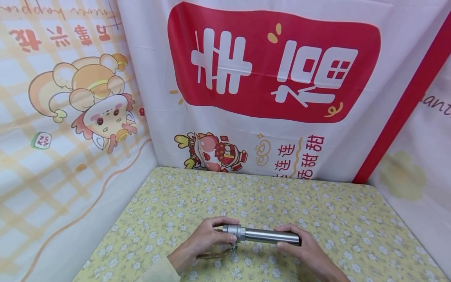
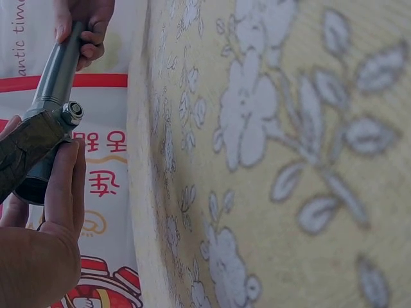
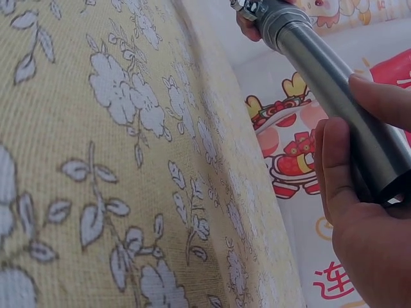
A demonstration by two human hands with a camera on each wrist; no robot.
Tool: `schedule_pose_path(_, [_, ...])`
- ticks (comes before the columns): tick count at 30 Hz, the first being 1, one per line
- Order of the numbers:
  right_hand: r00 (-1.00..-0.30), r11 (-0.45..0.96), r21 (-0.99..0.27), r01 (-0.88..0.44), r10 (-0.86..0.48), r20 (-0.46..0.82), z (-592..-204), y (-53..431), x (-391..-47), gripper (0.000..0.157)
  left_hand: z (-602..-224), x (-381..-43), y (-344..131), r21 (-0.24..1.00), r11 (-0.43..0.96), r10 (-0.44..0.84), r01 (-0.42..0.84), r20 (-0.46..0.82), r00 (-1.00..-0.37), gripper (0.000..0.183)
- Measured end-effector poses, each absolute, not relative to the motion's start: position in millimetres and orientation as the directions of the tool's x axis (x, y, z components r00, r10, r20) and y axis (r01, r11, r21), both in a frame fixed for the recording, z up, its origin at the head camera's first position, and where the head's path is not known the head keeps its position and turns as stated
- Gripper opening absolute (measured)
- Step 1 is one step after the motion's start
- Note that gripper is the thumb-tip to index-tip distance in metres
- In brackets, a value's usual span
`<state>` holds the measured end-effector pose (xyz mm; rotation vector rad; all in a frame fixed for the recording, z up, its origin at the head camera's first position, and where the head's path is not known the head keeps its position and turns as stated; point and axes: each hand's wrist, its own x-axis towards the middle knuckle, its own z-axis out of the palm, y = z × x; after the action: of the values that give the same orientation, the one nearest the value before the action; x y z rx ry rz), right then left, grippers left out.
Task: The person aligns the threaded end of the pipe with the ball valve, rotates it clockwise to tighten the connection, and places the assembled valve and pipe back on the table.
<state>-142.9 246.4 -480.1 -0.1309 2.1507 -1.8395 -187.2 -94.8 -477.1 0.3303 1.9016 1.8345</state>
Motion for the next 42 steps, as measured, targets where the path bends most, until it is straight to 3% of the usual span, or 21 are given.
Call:
schedule_pose_path(19, [-0.956,0.189,-0.967,0.171,-0.206,-0.209,-478.2,245.2,-143.2,0.049,-473.1,-186.7,-93.4,0.986,0.074,0.488,-0.152,-0.169,-0.856,0.052])
schedule_pose_path(27, [-0.96,0.18,-0.974,0.137,-0.216,-0.175,-476.8,242.4,-142.7,0.057,-472.2,-187.0,-93.0,0.984,0.087,0.476,-0.153,-0.176,-0.862,0.051])
schedule_pose_path(42, [-0.952,0.166,-0.976,0.144,-0.245,-0.182,-481.5,239.7,-142.7,0.056,-470.0,-185.7,-94.9,0.987,0.073,0.482,-0.144,-0.161,-0.861,0.05])
